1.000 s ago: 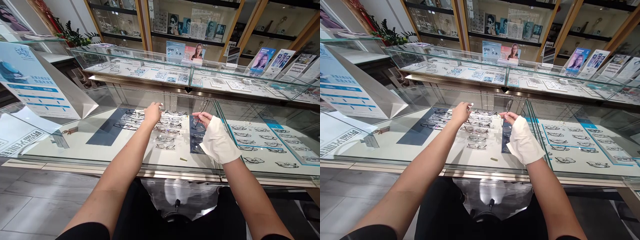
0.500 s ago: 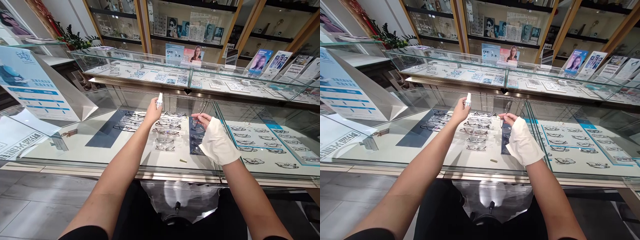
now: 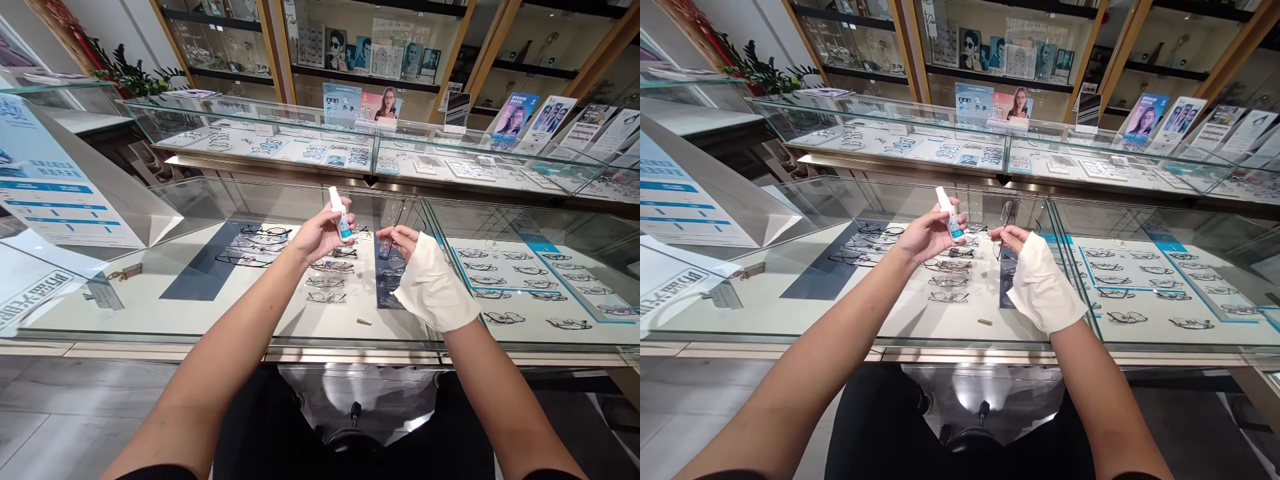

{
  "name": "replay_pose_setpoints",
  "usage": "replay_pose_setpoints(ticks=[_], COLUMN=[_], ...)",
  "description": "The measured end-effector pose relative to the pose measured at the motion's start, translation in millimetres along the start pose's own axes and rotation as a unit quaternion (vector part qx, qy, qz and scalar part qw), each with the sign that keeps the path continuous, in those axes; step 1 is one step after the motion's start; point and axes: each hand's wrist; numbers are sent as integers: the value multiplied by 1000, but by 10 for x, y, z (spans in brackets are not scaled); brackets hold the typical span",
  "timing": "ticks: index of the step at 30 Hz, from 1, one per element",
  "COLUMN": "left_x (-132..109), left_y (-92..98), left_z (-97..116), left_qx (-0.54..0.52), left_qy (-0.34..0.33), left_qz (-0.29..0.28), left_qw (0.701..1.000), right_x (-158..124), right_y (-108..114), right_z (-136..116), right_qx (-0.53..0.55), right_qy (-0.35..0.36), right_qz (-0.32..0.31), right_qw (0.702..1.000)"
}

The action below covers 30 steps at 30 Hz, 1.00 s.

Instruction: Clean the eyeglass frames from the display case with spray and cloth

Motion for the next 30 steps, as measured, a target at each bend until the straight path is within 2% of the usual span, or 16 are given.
replay_pose_setpoints(ticks=[4, 7, 10, 12, 16, 19, 22, 30], left_x=[-8, -16, -8, 5, 21, 18, 13, -14], left_y=[-54, -77, -85, -86, -98, -108, -111, -155], left_z=[-19, -32, -84, -144, -273, -327, -339, -337], left_qx=[-2, 22, 85, 168, 358, 442, 463, 447], left_qy=[47, 73, 72, 49, -19, -38, -35, -32], left_qz=[-33, -53, -61, -49, 21, 36, 31, 31], left_qw=[998, 996, 992, 983, 933, 896, 885, 893], right_x=[-84, -106, -72, -51, -66, -81, -71, -55], right_y=[-97, -146, -159, -164, -198, -223, -227, -200], right_z=[-107, -139, -120, -99, -75, -69, -67, -54], right_qx=[14, 25, 39, 51, 70, 64, 56, 67], right_qy=[-1, 2, 4, -1, -5, -10, -16, -16], right_qz=[-21, -60, -97, -119, -152, -164, -182, -187], right_qw=[1000, 998, 995, 992, 986, 984, 982, 980])
Point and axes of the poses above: each hand's wrist, its own x-axis towards the middle knuckle, its own y-axis out of the back of the hand, z = x × y, and after that the axes turned 8 degrees about -z, right-handed
